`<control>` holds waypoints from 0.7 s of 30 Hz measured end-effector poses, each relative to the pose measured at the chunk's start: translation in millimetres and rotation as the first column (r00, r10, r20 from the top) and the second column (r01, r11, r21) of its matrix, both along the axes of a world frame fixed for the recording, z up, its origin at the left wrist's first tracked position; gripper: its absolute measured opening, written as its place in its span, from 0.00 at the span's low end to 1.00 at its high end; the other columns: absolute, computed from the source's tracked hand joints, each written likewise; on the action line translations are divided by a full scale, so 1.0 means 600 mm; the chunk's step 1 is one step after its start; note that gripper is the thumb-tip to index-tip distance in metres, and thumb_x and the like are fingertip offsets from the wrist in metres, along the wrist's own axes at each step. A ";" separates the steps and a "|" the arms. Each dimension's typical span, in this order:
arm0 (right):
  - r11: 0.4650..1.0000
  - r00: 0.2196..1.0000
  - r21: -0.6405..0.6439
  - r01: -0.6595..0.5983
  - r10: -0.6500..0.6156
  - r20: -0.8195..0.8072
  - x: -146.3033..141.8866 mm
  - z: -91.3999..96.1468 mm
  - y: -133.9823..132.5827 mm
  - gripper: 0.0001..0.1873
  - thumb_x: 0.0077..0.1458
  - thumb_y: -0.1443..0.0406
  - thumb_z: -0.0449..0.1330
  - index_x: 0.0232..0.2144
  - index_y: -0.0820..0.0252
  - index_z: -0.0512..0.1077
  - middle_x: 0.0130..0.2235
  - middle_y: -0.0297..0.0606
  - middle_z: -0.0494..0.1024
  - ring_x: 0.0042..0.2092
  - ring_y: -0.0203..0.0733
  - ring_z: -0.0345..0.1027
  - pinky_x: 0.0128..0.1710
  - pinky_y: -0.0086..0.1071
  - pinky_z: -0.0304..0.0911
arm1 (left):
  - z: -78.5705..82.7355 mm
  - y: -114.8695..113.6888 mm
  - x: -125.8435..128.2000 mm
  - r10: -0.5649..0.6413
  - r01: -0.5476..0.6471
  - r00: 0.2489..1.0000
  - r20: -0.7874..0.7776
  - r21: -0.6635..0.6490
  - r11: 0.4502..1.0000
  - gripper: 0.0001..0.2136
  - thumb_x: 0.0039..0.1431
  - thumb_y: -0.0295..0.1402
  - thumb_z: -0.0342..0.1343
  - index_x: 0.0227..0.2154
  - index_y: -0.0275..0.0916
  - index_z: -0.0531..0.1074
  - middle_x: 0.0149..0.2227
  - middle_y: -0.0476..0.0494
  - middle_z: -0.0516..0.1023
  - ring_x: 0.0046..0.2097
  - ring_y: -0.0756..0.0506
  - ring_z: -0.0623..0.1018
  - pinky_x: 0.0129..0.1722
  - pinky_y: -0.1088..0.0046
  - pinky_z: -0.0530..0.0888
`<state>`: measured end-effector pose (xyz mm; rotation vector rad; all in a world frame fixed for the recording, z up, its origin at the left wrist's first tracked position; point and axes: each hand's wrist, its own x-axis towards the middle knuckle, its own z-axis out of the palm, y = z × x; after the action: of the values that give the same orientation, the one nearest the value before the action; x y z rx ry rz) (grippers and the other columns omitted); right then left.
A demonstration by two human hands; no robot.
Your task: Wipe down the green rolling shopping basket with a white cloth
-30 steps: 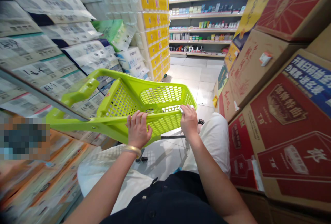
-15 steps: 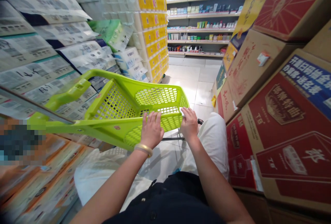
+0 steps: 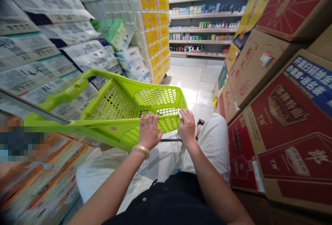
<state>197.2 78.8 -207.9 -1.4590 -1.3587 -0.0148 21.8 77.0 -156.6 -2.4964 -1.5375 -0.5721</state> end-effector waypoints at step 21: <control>0.963 0.949 -0.026 -0.267 0.268 0.169 -0.057 0.016 -0.011 0.25 0.59 0.72 0.48 0.54 0.53 0.74 0.57 0.37 0.77 0.63 0.42 0.65 0.67 0.48 0.53 | -0.007 -0.006 -0.008 -0.024 0.024 0.999 0.025 -0.009 1.000 0.28 0.51 0.30 0.54 0.58 0.33 0.62 0.55 0.33 0.70 0.64 0.36 0.62 0.69 0.51 0.49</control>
<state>162.9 72.0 -198.5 -1.2872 -1.6899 0.0380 17.1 73.4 -160.7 -2.5267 -1.5244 -0.6037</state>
